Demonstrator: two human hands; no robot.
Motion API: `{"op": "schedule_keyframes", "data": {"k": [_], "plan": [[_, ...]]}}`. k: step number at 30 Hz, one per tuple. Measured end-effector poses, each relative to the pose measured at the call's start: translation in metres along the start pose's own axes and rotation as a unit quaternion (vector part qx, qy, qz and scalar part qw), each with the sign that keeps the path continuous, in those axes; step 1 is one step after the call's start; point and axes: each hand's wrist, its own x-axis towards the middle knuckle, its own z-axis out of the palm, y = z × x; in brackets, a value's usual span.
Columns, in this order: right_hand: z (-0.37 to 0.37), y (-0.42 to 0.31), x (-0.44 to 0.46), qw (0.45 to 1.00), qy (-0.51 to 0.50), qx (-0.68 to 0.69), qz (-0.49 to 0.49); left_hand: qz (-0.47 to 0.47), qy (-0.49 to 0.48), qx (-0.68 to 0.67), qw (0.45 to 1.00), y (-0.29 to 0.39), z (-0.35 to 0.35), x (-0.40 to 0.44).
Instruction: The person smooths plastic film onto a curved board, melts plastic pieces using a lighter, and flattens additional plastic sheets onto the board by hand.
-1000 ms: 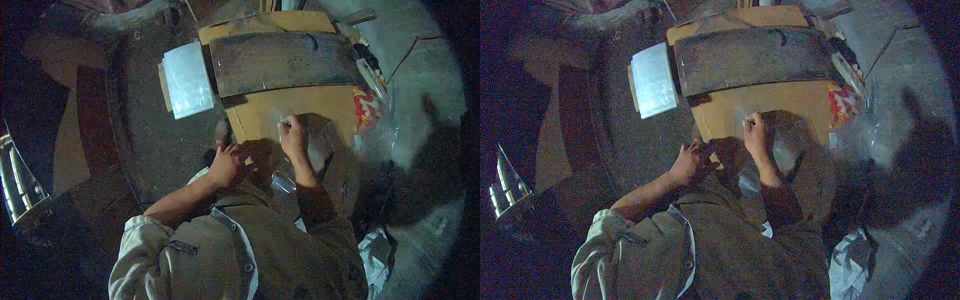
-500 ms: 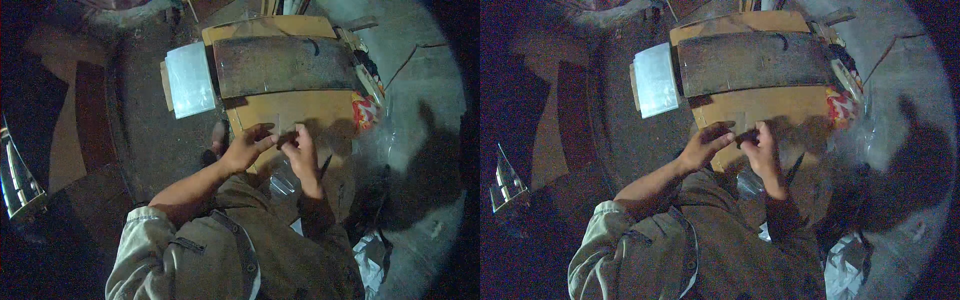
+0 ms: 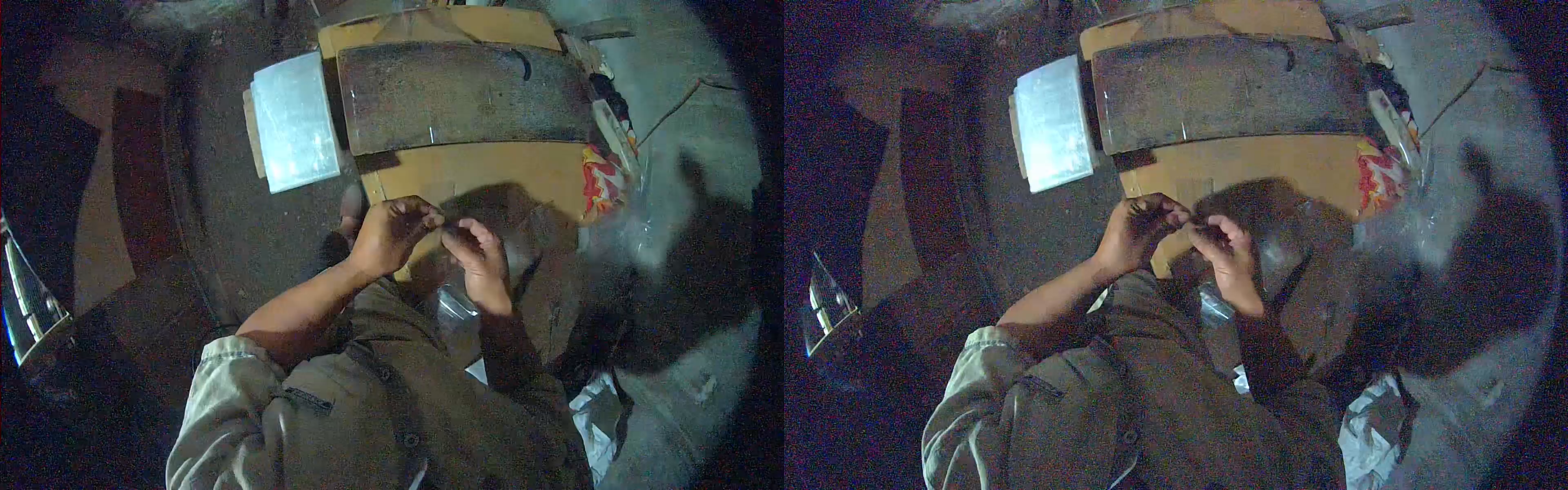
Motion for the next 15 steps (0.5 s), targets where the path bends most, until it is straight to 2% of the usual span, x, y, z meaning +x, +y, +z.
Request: {"op": "schedule_keyframes", "data": {"k": [1, 2, 4, 5, 7, 8, 9, 10, 11, 12, 13, 14, 15], "plan": [[-0.003, 0.002, 0.002, 0.999, -0.003, -0.024, 0.043, 0.033, -0.02, 0.061, 0.997, -0.001, -0.002, 0.004], [-0.006, 0.01, 0.006, 0.999, -0.004, -0.024, 0.047, 0.029, -0.019, 0.061, 0.998, -0.001, -0.004, 0.005], [-0.01, 0.03, 0.015, 0.999, -0.019, 0.025, 0.005, -0.036, -0.007, 0.119, 0.992, 0.024, -0.004, 0.01], [-0.01, 0.028, 0.018, 0.999, -0.02, 0.026, 0.008, -0.04, -0.005, 0.119, 0.992, 0.021, -0.005, 0.013], [-0.006, 0.013, 0.022, 0.998, -0.027, 0.064, 0.01, 0.013, 0.05, 0.082, 0.995, 0.015, -0.008, 0.018], [-0.006, 0.016, 0.028, 0.997, -0.028, 0.064, 0.014, -0.008, 0.087, 0.093, 0.992, 0.008, -0.009, 0.022], [-0.006, 0.022, 0.035, 1.0, 0.014, -0.004, -0.021, -0.012, 0.088, 0.093, 0.992, 0.01, -0.009, 0.023], [-0.005, 0.023, 0.041, 0.994, 0.055, -0.073, -0.055, 0.025, 0.136, 0.171, 0.975, 0.017, -0.01, 0.024], [-0.005, 0.02, 0.048, 0.995, 0.053, -0.073, -0.051, 0.062, 0.182, 0.248, 0.949, 0.02, -0.01, 0.024], [-0.003, 0.009, 0.054, 0.996, 0.045, -0.068, -0.035, 0.058, 0.194, 0.242, 0.949, 0.019, -0.01, 0.021], [-0.001, 0.002, 0.062, 0.997, 0.038, -0.062, -0.02, 0.057, 0.194, 0.243, 0.949, 0.017, -0.01, 0.018], [-0.002, 0.029, 0.074, 0.983, 0.109, -0.111, -0.097, 0.088, 0.175, 0.278, 0.94, 0.015, -0.01, 0.014], [-0.002, 0.028, 0.082, 0.983, 0.108, -0.11, -0.097, 0.12, 0.155, 0.312, 0.93, 0.013, -0.009, 0.011]]}}
